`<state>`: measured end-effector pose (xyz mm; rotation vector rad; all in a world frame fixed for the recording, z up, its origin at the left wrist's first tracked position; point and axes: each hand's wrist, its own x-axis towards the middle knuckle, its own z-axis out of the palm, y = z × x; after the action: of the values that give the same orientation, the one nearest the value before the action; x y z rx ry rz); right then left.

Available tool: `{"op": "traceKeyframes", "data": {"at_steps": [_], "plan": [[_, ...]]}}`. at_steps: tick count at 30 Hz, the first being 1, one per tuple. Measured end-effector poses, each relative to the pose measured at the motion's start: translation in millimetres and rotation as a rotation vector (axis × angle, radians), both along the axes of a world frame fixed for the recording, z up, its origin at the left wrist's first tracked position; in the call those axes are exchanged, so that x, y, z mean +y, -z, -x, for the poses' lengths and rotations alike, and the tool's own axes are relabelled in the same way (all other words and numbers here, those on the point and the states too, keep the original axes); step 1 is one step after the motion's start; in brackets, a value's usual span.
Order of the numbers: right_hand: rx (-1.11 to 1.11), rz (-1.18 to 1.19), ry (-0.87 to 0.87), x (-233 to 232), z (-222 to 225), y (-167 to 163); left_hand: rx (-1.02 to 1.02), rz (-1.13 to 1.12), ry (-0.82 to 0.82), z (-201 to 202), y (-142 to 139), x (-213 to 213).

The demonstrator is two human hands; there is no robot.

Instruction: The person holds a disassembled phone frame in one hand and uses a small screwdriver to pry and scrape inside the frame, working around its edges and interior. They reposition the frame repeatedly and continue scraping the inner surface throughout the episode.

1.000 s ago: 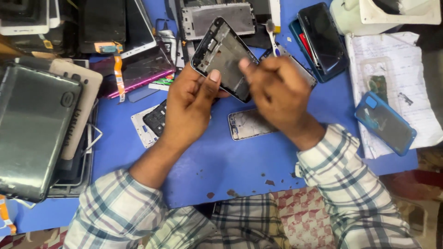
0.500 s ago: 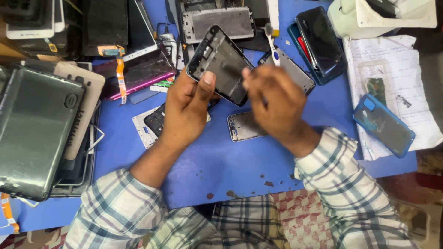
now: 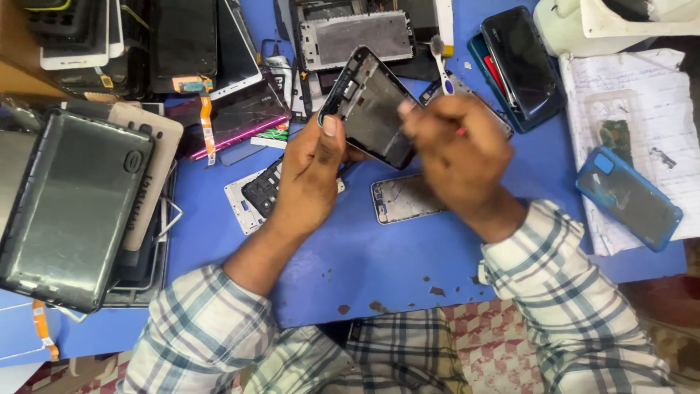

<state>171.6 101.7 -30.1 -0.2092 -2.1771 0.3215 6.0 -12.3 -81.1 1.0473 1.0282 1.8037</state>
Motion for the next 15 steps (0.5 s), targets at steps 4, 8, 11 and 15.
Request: {"op": "traceKeyframes", "data": {"at_steps": [4,8,11,15], "plan": [[-0.026,0.001,0.05,1.6,-0.4,3.0,-0.01,0.026,0.048,-0.9,-2.9,1.7],[-0.005,-0.048,-0.025,-0.7,2.4,1.3,0.008,0.066,0.036,-0.3,-3.7,1.7],[-0.011,0.008,0.081,0.5,3.2,-6.0,-0.023,0.032,0.093,-1.7,-1.9,1.9],[-0.003,0.003,0.019,-3.6,2.9,-7.4,-0.04,0.064,0.094,-2.3,0.3,4.9]]}}
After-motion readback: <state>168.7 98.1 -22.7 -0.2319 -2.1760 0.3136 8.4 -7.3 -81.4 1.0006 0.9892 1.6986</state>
